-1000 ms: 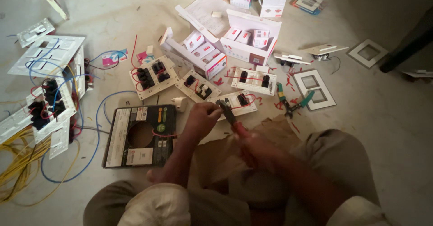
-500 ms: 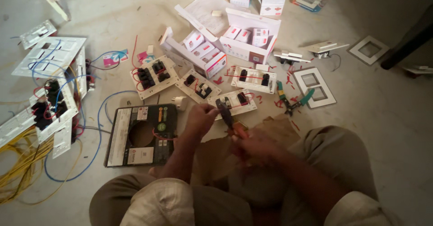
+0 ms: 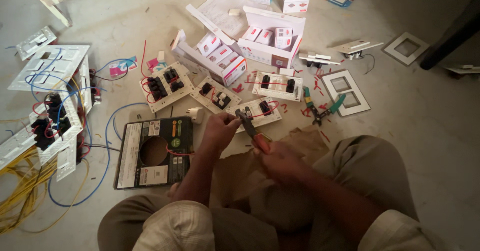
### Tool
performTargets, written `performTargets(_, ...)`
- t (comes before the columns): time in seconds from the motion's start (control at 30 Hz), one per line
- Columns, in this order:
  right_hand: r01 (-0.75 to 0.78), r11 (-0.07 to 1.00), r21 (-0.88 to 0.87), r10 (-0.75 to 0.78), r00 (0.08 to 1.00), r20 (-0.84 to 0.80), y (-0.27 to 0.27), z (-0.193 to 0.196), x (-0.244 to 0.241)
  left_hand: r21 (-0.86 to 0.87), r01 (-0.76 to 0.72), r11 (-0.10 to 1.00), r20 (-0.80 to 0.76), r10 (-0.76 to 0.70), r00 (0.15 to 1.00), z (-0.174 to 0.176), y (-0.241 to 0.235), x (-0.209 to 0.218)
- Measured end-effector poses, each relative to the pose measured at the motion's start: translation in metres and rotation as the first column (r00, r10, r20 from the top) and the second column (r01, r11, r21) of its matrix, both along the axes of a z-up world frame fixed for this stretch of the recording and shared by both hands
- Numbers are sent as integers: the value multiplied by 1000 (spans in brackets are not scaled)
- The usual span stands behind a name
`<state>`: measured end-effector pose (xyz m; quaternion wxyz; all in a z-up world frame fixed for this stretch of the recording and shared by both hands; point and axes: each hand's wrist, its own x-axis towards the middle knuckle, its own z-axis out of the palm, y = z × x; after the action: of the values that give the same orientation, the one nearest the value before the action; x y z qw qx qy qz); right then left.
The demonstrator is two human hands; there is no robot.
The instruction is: The person connects wires to electrical switches on a panel using a screwdriver and pliers, then fits various cover plates onto the switches.
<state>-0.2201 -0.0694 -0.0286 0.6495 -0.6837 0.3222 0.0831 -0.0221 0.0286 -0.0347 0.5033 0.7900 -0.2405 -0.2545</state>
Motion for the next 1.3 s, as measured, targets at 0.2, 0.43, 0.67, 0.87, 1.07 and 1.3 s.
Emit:
performTargets(0.2,27,998,48,-33,992,125,5,10,1,12,6,1000,61,-6,998,7,-2,-2)
performTargets(0.43,19,999,30,-23,992,128,1,7,2,-14,65,998,102,-63,993,9,-2,-6)
performTargets(0.67,90,996,19,-90,996,12,10,37,5,-16,43,999,56,-42,998,4,-2,-6)
performTargets(0.87,15,998,-66,-12,999,48,8,18,4,-62,53,997,110,-45,993,-3,9,-4)
performTargets(1.07,8,998,55,-9,1000,26,8,4,8,63,27,998,-3,-27,1000,8,14,-4)
performTargets(1.3,126,986,105,-130,991,28,12,36,9,-82,18,996,-94,-26,995,-9,0,2)
